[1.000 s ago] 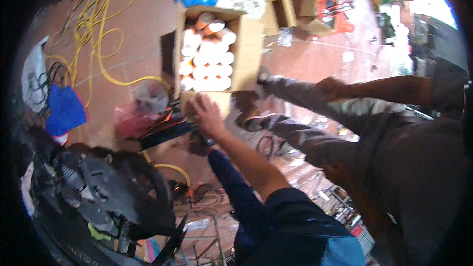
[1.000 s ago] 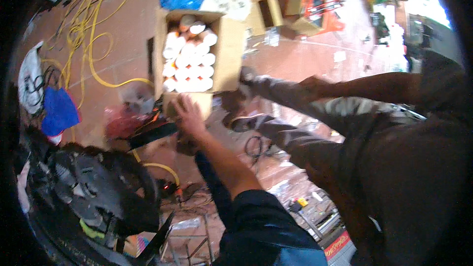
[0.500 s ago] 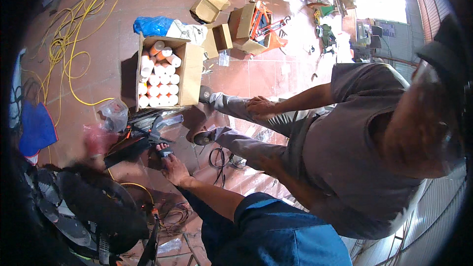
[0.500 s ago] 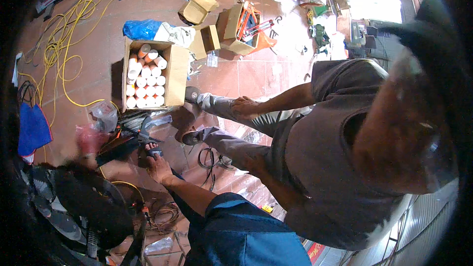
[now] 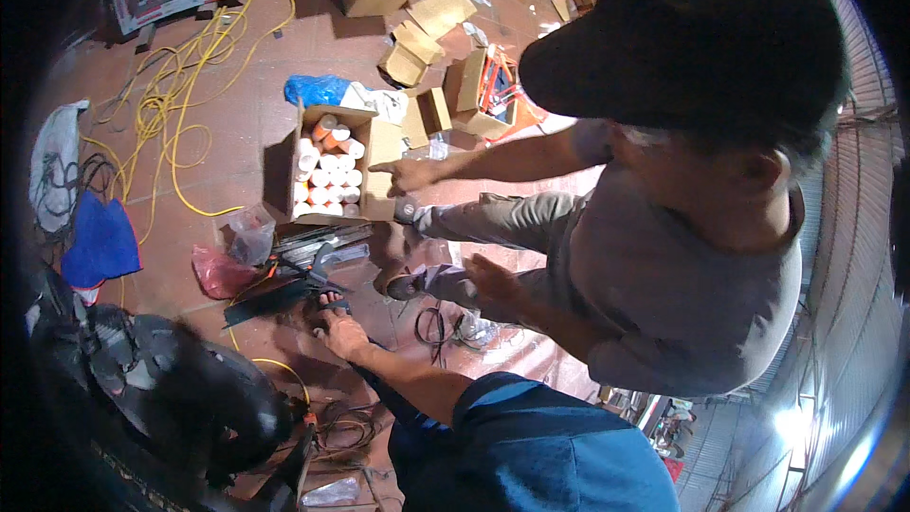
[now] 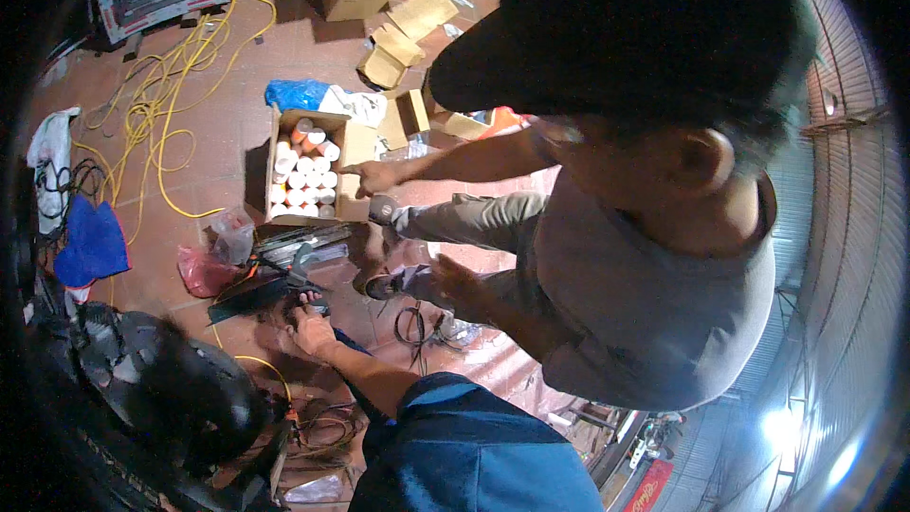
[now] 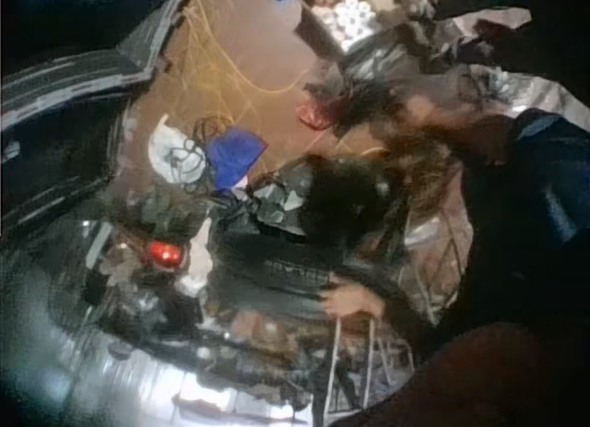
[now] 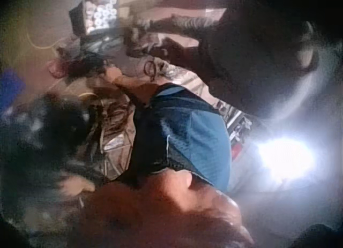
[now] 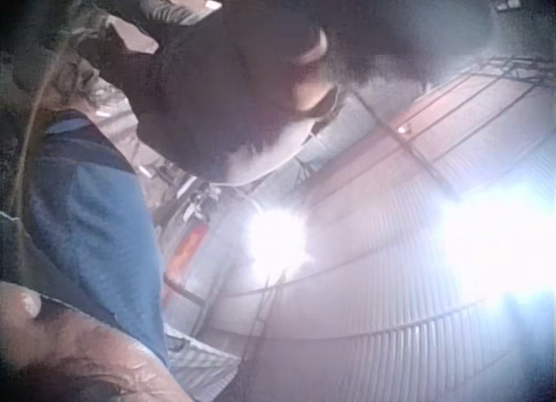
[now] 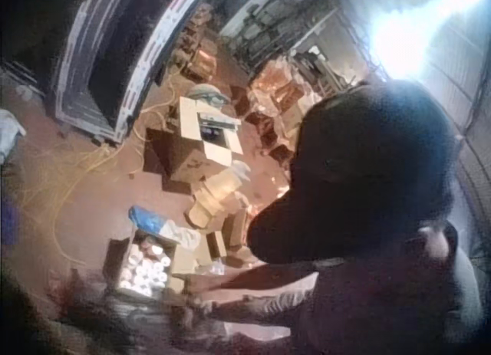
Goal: The person lifts and moves long metal frame sections within a cluttered workshop, repeatedly picking up and repositioning them. A coworker is present and also handles materials nearby.
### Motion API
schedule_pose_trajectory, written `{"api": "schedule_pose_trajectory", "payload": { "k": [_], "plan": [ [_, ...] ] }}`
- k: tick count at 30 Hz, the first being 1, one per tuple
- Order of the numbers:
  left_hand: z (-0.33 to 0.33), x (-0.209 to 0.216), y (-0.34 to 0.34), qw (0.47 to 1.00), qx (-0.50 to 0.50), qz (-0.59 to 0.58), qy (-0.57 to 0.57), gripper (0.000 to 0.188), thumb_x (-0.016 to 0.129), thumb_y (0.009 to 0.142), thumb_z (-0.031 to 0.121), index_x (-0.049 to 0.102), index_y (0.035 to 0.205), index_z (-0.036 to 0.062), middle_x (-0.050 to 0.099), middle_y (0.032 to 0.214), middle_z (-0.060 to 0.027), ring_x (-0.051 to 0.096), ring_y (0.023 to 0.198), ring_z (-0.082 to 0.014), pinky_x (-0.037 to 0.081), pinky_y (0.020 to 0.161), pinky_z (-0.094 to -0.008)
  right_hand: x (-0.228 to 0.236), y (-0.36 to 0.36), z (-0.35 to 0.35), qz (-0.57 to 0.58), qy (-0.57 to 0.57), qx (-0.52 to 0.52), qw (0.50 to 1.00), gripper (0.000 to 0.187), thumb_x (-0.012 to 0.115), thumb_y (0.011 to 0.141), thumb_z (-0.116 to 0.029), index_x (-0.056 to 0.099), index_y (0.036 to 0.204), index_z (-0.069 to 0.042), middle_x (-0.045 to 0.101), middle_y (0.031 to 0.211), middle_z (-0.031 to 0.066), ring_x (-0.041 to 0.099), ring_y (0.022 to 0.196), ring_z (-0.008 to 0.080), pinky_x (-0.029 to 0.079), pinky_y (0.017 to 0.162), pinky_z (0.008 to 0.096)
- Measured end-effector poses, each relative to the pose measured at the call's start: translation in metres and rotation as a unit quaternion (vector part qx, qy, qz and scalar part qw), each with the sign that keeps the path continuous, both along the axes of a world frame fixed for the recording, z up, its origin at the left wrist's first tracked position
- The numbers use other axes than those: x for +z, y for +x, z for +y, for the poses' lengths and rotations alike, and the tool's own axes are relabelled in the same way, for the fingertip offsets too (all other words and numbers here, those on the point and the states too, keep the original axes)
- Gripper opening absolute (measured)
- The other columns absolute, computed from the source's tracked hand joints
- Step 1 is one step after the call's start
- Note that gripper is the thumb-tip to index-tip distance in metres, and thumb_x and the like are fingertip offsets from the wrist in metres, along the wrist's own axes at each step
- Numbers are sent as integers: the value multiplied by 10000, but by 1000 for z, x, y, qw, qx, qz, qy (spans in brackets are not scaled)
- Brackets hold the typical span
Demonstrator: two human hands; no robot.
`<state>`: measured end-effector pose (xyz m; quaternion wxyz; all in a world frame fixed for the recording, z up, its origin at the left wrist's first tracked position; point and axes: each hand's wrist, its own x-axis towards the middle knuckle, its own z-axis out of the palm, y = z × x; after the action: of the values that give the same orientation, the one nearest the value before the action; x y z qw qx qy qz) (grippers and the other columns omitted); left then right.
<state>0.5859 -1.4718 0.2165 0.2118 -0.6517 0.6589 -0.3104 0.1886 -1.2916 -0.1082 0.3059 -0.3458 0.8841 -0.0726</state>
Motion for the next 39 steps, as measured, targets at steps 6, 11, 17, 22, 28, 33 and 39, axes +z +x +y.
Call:
{"api": "schedule_pose_trajectory", "payload": {
  "k": [6, 11, 17, 22, 28, 33, 39],
  "plan": [
    [7, -8, 26, 994, 94, -36, 46, 445, 618, 1013, 430, 646, 1372, 168, 671, 1215, -188, 664, 1099, -386, 563, 857, -531, 30, -4, 0, -150, 102, -27, 983, 554, 661, 990, -406, 553, 1417, -71, 520, 1468, 274, 531, 1353, 457, 461, 1127, 515],
    [0, -11, 37, 979, 183, -53, 74, 678, 510, 1012, 685, 572, 1477, 196, 623, 1247, -121, 656, 1117, -340, 589, 833, -512, 22, 15, 19, -160, 73, -18, 984, 527, 670, 980, -422, 589, 1368, -75, 570, 1399, 265, 582, 1291, 450, 486, 1085, 527],
    [2, -15, 35, 981, 179, -47, 59, 698, 531, 994, 696, 579, 1464, 182, 620, 1221, -107, 665, 1078, -322, 590, 791, -486, 25, 24, 24, -168, 102, -22, 980, 513, 672, 979, -413, 592, 1357, -75, 588, 1369, 290, 589, 1278, 458, 488, 1081, 524],
    [3, -14, 34, 982, 176, -42, 56, 678, 532, 992, 698, 590, 1457, 209, 620, 1205, -91, 663, 1073, -311, 584, 790, -484, 35, 27, 24, -199, 109, -42, 973, 508, 668, 982, -412, 600, 1353, -72, 575, 1392, 300, 584, 1284, 461, 477, 1098, 520],
    [3, -12, 22, 979, 190, -34, 65, 669, 547, 983, 696, 579, 1481, 250, 615, 1213, -81, 655, 1073, -299, 579, 807, -489, 21, 27, 31, -155, 99, -30, 982, 502, 677, 976, -410, 602, 1355, -89, 597, 1368, 270, 575, 1291, 450, 468, 1103, 520],
    [1, -12, 32, 978, 192, -38, 69, 685, 542, 975, 711, 568, 1492, 264, 606, 1222, -67, 647, 1081, -286, 575, 820, -480, 35, 21, 16, -172, 105, -70, 977, 434, 674, 980, -427, 676, 1280, -112, 618, 1302, 254, 589, 1259, 456, 471, 1097, 520],
    [1, -11, 32, 968, 233, -30, 82, 676, 558, 973, 698, 560, 1496, 269, 601, 1271, -66, 630, 1142, -275, 566, 842, -488, 54, 27, 3, -187, 93, -33, 977, 516, 637, 999, -405, 597, 1386, -66, 641, 1319, 275, 596, 1288, 434, 472, 1107, 499]
  ]
}}
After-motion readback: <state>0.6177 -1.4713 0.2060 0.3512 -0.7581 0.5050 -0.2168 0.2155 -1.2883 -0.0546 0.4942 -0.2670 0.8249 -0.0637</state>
